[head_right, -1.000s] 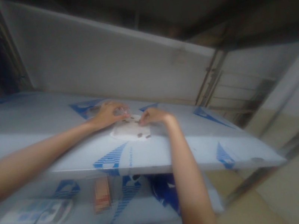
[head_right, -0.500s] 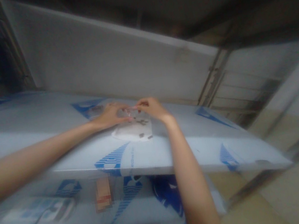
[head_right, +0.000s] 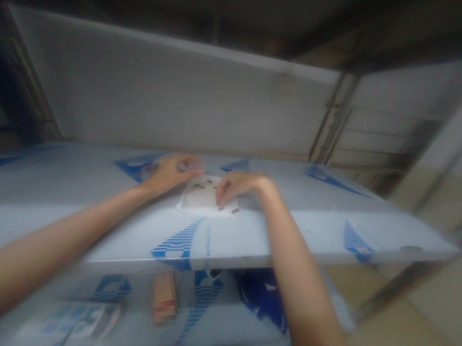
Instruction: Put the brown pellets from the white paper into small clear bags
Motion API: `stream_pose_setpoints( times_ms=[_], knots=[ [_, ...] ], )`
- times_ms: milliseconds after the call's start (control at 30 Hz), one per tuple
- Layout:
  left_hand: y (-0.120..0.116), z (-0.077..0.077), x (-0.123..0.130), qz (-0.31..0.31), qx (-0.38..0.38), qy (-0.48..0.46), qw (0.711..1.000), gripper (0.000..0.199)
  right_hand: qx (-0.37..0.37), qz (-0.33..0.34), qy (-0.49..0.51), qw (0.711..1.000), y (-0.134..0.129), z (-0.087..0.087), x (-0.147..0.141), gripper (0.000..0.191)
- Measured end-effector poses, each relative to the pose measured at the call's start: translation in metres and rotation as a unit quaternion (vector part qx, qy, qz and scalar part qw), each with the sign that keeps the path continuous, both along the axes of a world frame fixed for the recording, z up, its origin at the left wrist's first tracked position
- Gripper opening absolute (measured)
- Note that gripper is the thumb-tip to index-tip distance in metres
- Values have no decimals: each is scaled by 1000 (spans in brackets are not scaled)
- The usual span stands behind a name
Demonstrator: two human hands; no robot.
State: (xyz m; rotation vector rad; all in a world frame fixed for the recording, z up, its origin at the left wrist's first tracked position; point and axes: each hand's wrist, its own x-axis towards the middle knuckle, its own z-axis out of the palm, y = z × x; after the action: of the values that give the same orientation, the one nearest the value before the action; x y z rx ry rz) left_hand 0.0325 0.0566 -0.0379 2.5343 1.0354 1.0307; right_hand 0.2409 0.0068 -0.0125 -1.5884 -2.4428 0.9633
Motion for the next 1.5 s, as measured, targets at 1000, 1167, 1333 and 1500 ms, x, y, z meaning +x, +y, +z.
stream_pose_setpoints(
  times_ms=[1000,1167,1333,1500],
  knots=[
    [-4,1,0,-22,54,38,998,45,110,-14,51,992,-39,4,30,28],
    [-2,0,-1,-41,71,46,996,48,118,-57,35,991,-50,-17,30,18],
    [0,-1,-2,-32,74,64,995,49,195,-107,89,971,-44,-3,32,20],
    [-2,-5,1,-40,71,87,993,54,271,-125,86,951,-29,25,23,18]
  ],
)
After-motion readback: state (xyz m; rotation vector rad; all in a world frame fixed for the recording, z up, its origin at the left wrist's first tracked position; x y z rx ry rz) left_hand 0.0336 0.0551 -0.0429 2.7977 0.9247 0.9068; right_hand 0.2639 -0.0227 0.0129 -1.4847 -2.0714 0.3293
